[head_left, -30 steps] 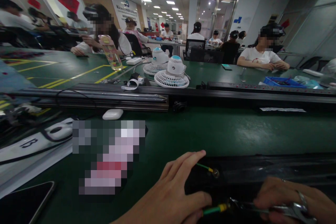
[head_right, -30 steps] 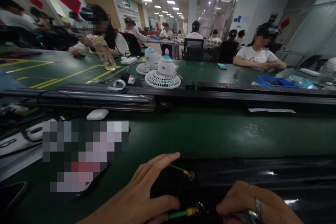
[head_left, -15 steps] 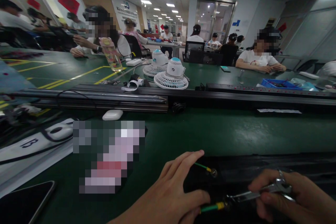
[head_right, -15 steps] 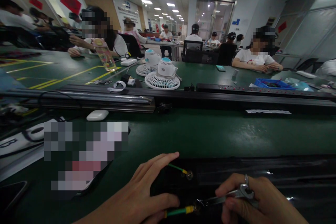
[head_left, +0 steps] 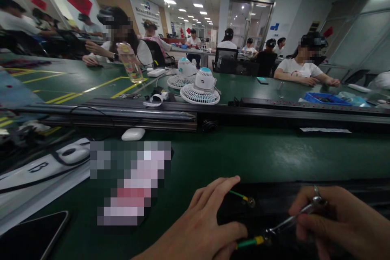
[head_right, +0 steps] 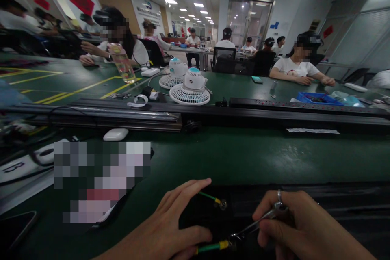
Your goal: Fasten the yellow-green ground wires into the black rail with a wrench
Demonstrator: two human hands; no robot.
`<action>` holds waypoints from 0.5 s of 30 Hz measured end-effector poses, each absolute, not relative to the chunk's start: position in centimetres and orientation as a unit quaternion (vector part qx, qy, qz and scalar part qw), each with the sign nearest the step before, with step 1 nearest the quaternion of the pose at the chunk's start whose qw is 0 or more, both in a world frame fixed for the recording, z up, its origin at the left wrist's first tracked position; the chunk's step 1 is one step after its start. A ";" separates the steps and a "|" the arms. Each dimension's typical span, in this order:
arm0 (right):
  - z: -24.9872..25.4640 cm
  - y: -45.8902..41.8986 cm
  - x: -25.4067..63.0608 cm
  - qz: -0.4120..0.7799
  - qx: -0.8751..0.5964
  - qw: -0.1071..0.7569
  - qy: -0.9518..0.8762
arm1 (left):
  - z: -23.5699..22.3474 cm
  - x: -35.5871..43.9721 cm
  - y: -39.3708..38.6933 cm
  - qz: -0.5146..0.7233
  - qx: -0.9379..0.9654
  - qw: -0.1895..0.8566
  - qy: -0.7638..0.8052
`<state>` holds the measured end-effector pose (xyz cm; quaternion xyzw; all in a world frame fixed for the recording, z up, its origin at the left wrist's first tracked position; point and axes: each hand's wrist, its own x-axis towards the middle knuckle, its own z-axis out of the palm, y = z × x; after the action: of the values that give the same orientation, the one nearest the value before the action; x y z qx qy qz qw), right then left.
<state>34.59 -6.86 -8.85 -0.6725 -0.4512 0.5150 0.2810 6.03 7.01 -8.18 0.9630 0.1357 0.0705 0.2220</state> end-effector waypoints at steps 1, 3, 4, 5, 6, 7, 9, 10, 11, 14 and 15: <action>-8.6 -6.6 34.6 0.516 -0.676 0.268 -0.452 | -8.2 6.0 7.1 0.073 0.964 0.221 0.133; -8.0 -5.9 34.6 0.519 -0.680 0.240 -0.459 | -8.4 6.0 7.1 0.077 0.964 0.221 0.129; -7.7 -5.5 34.6 0.523 -0.678 0.231 -0.463 | -8.5 6.0 7.1 0.081 0.963 0.223 0.127; -7.4 -5.2 34.6 0.525 -0.676 0.224 -0.467 | -8.5 6.0 7.1 0.086 0.962 0.225 0.127; -7.1 -4.9 34.5 0.528 -0.674 0.219 -0.468 | -8.5 6.0 7.0 0.092 0.961 0.227 0.129; -6.7 -4.7 34.5 0.527 -0.674 0.218 -0.470 | -8.5 5.9 7.0 0.096 0.960 0.230 0.131; -6.2 -4.5 34.2 0.519 -0.678 0.225 -0.469 | -8.5 5.8 6.8 0.100 0.958 0.234 0.132; -6.0 -4.5 34.1 0.513 -0.679 0.234 -0.470 | -8.5 5.7 6.8 0.098 0.958 0.236 0.129; -5.9 -4.6 33.9 0.508 -0.680 0.245 -0.469 | -8.5 5.6 6.7 0.093 0.959 0.237 0.127; -5.9 -4.9 33.5 0.508 -0.667 0.272 -0.473 | -8.5 5.3 6.7 0.095 0.956 0.244 0.131; -6.0 -5.0 33.3 0.507 -0.663 0.279 -0.475 | -8.5 5.2 6.7 0.100 0.955 0.246 0.133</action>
<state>33.32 -5.01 -6.05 -0.6634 -0.4748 0.5067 0.2787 5.21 6.72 -8.53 0.9550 0.1325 0.0996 0.2461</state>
